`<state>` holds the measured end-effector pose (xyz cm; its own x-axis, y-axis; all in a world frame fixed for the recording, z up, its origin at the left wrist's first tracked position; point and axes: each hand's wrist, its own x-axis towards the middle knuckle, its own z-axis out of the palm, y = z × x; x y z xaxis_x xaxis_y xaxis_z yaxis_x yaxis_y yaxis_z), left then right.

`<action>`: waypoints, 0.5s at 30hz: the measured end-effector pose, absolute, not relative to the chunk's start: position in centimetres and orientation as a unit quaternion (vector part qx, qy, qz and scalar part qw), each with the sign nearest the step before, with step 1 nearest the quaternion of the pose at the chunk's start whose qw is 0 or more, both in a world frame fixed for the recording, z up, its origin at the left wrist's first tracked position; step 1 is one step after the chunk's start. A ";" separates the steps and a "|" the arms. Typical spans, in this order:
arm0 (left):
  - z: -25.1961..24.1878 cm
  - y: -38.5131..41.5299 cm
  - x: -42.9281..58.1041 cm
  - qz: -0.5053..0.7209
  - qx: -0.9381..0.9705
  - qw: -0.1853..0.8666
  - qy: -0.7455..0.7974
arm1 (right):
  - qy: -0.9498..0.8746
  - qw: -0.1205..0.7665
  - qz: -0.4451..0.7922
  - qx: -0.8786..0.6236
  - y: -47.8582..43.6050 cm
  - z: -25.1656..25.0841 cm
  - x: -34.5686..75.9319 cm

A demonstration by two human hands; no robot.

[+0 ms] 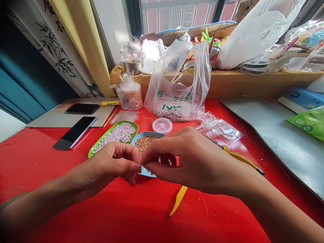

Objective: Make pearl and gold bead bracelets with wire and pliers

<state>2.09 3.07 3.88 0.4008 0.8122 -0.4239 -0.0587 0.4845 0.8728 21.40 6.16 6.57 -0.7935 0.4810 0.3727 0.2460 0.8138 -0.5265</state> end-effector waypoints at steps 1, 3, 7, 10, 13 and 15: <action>3.9 3.1 2.1 0.300 0.411 0.729 0.459 | -0.915 0.250 0.244 -0.201 6.3 6.5 21.4; 4.0 3.0 2.1 0.305 0.412 0.726 0.459 | -0.908 0.244 0.270 -0.207 6.5 6.3 21.4; 4.3 2.9 2.2 0.313 0.421 0.713 0.465 | -0.896 0.233 0.316 -0.209 6.8 6.0 21.3; 4.4 2.8 2.2 0.326 0.429 0.697 0.472 | -0.888 0.234 0.328 -0.223 6.9 5.9 21.1; 4.4 2.6 2.3 0.336 0.439 0.675 0.488 | -0.881 0.241 0.329 -0.241 6.7 5.8 20.9; 4.3 2.6 2.4 0.342 0.446 0.663 0.494 | -0.879 0.240 0.328 -0.248 6.5 5.8 20.8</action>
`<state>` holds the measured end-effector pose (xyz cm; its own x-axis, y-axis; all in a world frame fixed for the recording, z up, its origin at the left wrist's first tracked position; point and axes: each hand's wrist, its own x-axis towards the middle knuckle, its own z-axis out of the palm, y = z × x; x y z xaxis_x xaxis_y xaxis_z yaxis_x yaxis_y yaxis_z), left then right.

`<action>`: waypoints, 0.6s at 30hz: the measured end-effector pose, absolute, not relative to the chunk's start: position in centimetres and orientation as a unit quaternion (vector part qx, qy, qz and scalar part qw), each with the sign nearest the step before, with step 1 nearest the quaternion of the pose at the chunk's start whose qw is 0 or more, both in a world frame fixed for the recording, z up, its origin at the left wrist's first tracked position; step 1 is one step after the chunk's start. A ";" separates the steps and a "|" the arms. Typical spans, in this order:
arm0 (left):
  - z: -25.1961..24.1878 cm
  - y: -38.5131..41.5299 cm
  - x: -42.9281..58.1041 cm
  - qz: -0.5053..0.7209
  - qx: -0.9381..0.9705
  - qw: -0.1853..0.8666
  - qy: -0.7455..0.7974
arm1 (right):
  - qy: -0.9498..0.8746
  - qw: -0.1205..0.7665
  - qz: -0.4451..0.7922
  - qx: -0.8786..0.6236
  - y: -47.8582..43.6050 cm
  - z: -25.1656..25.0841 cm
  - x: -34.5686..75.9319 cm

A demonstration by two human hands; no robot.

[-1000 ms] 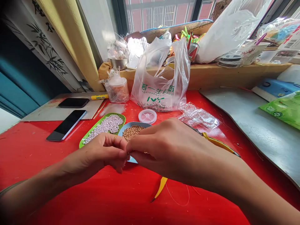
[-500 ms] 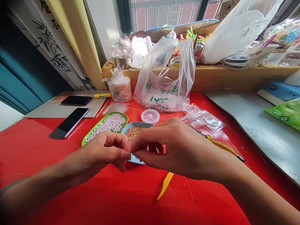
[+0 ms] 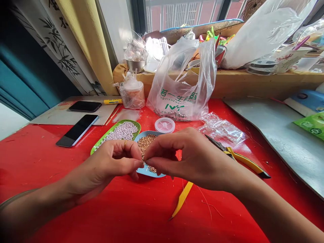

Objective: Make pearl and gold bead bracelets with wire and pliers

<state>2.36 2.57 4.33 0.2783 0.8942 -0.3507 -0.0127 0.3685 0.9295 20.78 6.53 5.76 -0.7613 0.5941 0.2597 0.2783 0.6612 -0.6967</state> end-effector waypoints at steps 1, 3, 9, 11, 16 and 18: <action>4.3 2.6 2.4 0.344 0.449 0.660 0.495 | -0.879 0.240 0.328 -0.251 6.4 5.7 20.7; 4.3 2.5 2.4 0.344 0.453 0.656 0.497 | -0.880 0.245 0.321 -0.252 6.3 5.7 20.6; 4.3 2.7 2.3 0.351 0.430 0.670 0.493 | -0.886 0.258 0.287 -0.256 6.3 5.8 20.4; 4.4 2.8 2.3 0.354 0.412 0.687 0.483 | -0.885 0.256 0.289 -0.261 6.3 5.9 20.5; 4.4 3.0 2.3 0.371 0.396 0.707 0.453 | -0.895 0.269 0.225 -0.277 6.1 6.4 21.0; 4.2 3.1 2.3 0.378 0.402 0.707 0.443 | -0.905 0.263 0.185 -0.279 6.1 6.6 21.2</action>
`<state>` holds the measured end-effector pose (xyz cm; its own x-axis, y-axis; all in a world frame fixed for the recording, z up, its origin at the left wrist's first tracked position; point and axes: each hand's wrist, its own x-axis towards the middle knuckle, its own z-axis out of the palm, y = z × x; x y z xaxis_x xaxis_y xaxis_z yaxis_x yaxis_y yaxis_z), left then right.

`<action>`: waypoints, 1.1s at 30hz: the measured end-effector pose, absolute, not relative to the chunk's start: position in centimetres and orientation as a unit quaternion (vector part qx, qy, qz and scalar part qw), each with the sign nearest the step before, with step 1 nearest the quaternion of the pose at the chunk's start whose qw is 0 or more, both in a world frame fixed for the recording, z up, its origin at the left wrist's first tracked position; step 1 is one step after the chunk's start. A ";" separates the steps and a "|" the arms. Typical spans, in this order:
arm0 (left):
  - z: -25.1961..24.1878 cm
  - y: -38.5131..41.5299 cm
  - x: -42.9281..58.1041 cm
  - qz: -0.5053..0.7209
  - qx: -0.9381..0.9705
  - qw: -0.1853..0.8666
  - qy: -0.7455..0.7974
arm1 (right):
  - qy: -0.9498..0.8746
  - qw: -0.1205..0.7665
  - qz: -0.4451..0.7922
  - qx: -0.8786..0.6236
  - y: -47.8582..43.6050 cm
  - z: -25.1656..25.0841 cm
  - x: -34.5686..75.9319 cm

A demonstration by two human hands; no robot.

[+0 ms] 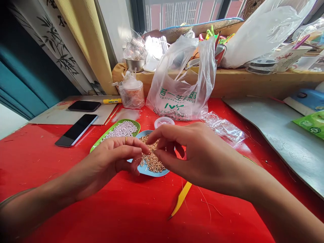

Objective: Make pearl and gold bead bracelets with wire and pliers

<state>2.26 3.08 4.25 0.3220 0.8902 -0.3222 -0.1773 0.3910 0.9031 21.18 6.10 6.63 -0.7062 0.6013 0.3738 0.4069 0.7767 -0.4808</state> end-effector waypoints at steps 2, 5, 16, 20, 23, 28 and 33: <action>4.1 3.1 2.3 0.379 0.405 0.708 0.437 | -0.913 0.264 0.141 -0.278 6.1 6.8 21.3; 3.9 3.1 2.3 0.371 0.408 0.707 0.442 | -0.920 0.270 0.083 -0.273 6.2 6.8 21.4; 3.4 3.2 2.1 0.353 0.424 0.704 0.447 | -0.934 0.256 0.026 -0.248 5.8 7.0 21.5; 3.5 3.1 2.2 0.355 0.426 0.702 0.447 | -0.935 0.256 0.025 -0.243 5.8 7.1 21.6; 3.6 3.1 2.3 0.358 0.425 0.703 0.444 | -0.936 0.249 0.028 -0.247 5.8 7.1 21.5; 3.4 3.2 2.1 0.344 0.424 0.713 0.440 | -0.933 0.253 0.044 -0.251 5.8 7.0 21.6; 3.3 3.2 1.9 0.333 0.420 0.718 0.444 | -0.934 0.245 0.040 -0.258 5.7 7.1 21.5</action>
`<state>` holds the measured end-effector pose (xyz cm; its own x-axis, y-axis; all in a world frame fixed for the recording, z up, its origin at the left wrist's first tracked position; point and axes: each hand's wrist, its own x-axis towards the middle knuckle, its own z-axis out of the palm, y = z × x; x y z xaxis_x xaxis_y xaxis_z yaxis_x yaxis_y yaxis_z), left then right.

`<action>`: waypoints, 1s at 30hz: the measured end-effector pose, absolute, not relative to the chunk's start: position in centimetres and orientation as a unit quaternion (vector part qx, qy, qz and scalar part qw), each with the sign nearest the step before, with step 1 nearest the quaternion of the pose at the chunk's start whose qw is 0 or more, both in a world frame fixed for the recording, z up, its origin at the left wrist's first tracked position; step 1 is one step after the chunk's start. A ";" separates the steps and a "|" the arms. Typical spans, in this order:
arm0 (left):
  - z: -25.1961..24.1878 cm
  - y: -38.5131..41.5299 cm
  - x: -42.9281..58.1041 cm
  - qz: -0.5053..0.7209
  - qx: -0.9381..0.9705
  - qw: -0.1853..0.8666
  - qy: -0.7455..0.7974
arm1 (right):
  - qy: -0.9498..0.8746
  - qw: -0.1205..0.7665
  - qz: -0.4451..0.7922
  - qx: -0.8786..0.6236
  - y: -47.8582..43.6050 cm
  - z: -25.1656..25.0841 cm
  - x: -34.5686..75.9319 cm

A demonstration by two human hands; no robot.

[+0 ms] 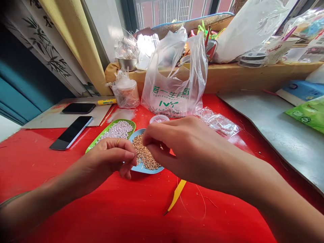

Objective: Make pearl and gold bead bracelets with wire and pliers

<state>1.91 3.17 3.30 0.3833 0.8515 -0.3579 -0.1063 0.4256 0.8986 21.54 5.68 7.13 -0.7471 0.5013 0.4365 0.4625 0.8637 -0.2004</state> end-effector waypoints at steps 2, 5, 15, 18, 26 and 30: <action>3.4 3.1 1.9 0.332 0.415 0.722 0.443 | -0.934 0.244 0.032 -0.259 5.7 7.2 21.6; 3.5 3.1 2.0 0.339 0.409 0.727 0.436 | -0.932 0.246 0.021 -0.265 5.9 7.3 21.7; 3.8 3.1 2.2 0.342 0.409 0.725 0.436 | -0.943 0.236 0.022 -0.235 6.5 7.3 22.4; 4.0 3.0 2.3 0.335 0.403 0.720 0.454 | -0.944 0.223 -0.016 -0.241 6.9 7.2 22.9; 3.0 3.0 2.6 0.277 0.447 0.709 0.470 | -0.880 0.267 -0.114 -0.375 8.4 7.5 24.9; 2.7 2.9 2.9 0.217 0.519 0.680 0.471 | -0.779 0.316 0.026 -0.541 8.9 8.0 25.4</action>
